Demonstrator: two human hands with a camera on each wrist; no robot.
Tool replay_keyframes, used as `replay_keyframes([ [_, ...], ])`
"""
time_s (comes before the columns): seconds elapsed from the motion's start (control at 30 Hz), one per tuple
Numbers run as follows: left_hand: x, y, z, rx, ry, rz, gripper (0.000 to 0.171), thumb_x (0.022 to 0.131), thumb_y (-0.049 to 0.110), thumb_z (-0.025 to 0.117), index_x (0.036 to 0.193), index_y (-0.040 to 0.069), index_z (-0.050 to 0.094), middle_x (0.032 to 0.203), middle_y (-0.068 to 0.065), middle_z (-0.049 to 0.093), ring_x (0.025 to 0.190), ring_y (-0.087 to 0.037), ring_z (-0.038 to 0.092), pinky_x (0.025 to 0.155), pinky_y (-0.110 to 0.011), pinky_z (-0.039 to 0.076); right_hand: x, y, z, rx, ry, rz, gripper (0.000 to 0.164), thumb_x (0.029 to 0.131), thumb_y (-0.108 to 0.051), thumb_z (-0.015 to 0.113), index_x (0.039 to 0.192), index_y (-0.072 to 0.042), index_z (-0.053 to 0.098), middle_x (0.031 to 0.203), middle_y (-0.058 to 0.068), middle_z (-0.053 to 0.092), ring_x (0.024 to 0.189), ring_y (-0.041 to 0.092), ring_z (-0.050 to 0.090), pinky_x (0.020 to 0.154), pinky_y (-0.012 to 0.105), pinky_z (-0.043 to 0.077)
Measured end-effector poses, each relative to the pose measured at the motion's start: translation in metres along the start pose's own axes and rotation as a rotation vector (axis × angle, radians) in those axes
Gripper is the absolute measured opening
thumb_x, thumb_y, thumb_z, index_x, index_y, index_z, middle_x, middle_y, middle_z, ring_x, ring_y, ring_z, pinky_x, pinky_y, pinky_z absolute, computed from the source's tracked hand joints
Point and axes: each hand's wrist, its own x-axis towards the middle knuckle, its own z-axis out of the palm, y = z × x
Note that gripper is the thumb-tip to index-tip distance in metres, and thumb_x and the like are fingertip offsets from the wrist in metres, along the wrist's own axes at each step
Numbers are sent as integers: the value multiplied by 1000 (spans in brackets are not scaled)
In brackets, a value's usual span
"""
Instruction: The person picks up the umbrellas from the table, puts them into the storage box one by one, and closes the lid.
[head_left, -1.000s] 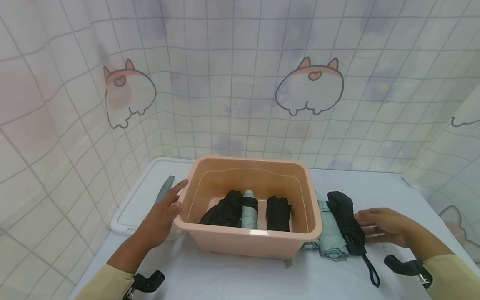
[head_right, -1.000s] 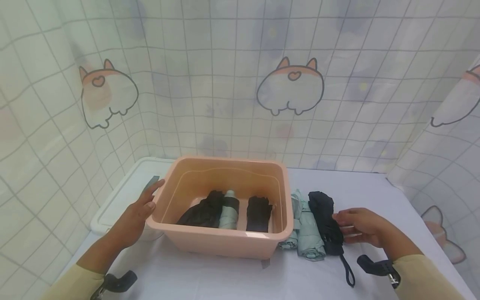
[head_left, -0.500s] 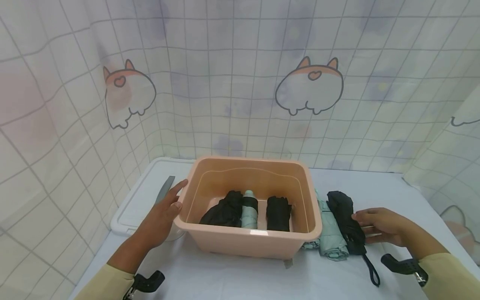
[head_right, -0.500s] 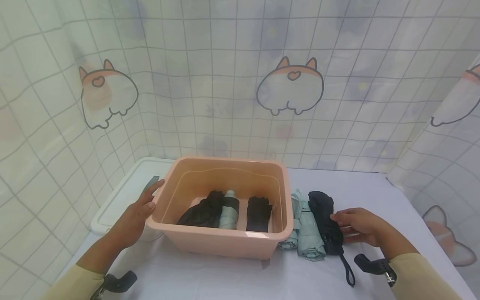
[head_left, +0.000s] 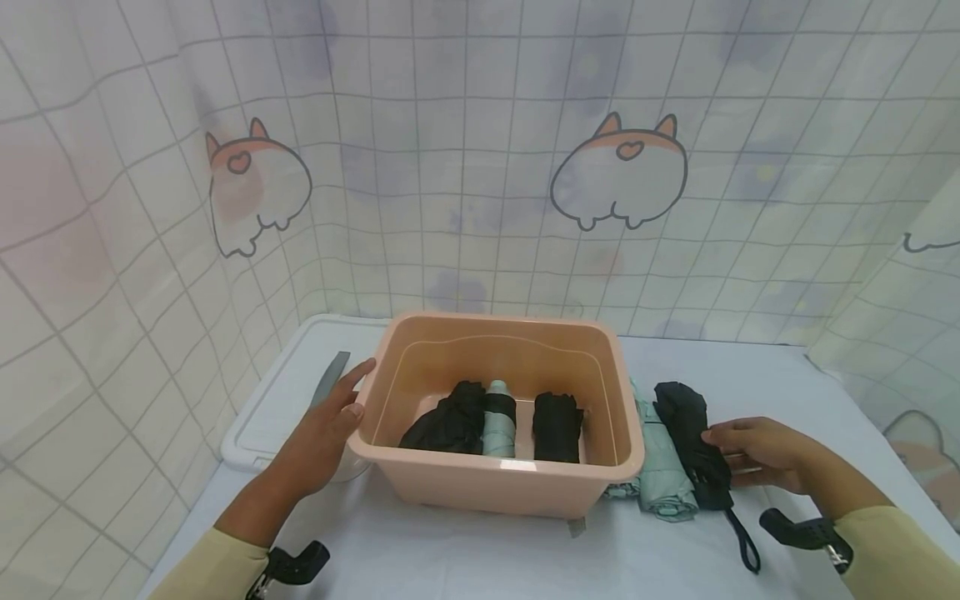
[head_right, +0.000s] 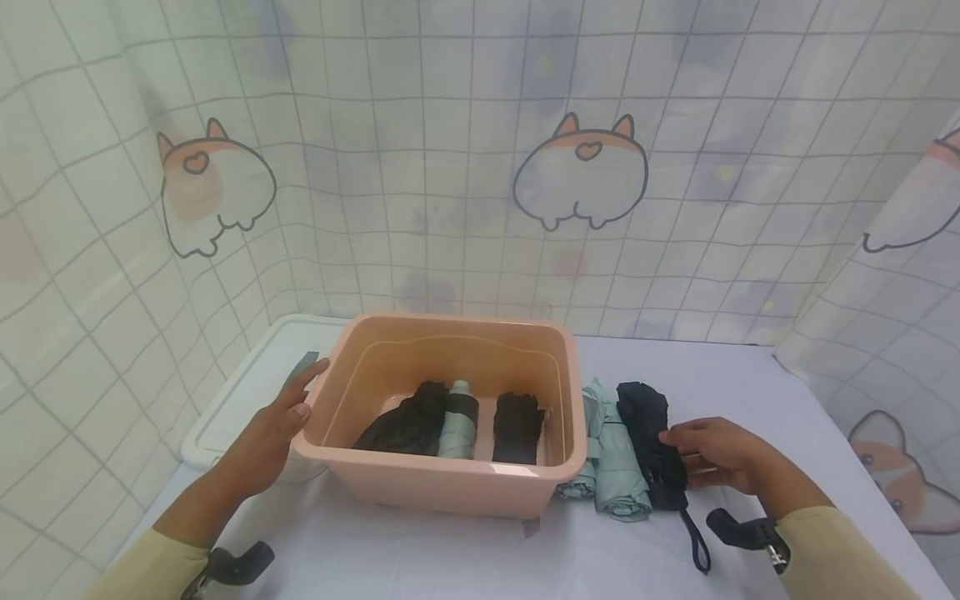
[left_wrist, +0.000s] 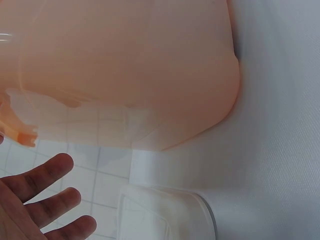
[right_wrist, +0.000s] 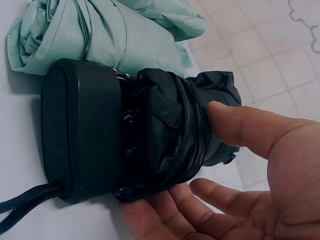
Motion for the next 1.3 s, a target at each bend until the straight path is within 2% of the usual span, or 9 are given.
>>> replay_keyframes([
  [0.1, 0, 0, 0, 0, 0, 0, 55, 109, 46, 31, 163, 41, 21, 147, -20, 53, 125, -44, 58, 92, -65, 51, 1, 0, 1, -16, 2, -2, 79, 101, -38, 65, 144, 20, 33, 122, 22, 63, 104, 32, 66, 91, 50, 56],
  [0.47, 0, 1, -1, 2, -2, -2, 55, 109, 46, 31, 163, 41, 21, 147, -21, 53, 125, -45, 58, 92, -66, 50, 0, -3, 1, -27, -29, -16, 80, 101, -37, 64, 142, 24, 32, 123, 25, 62, 105, 31, 66, 94, 52, 55],
  [0.83, 0, -1, 0, -1, 2, 21, 55, 109, 46, 31, 163, 41, 21, 145, -21, 54, 123, -43, 60, 91, -64, 52, -1, -6, 3, -41, -22, 1, 82, 99, -39, 67, 143, 22, 33, 130, 29, 57, 115, 40, 61, 96, 58, 52],
  [1.1, 0, 0, -1, 3, 2, 13, 55, 109, 46, 32, 163, 40, 21, 147, -21, 52, 123, -45, 59, 91, -64, 52, -1, -7, 2, -57, -35, -16, 84, 99, -38, 67, 143, 24, 30, 135, 38, 50, 123, 56, 54, 95, 57, 52],
  [1.3, -1, 4, -1, 5, -2, -1, 56, 109, 47, 32, 163, 39, 21, 146, -23, 53, 123, -45, 59, 90, -64, 52, -2, -6, 1, -93, -3, -14, 91, 97, -43, 69, 149, 19, 26, 139, 39, 47, 120, 54, 56, 94, 58, 53],
])
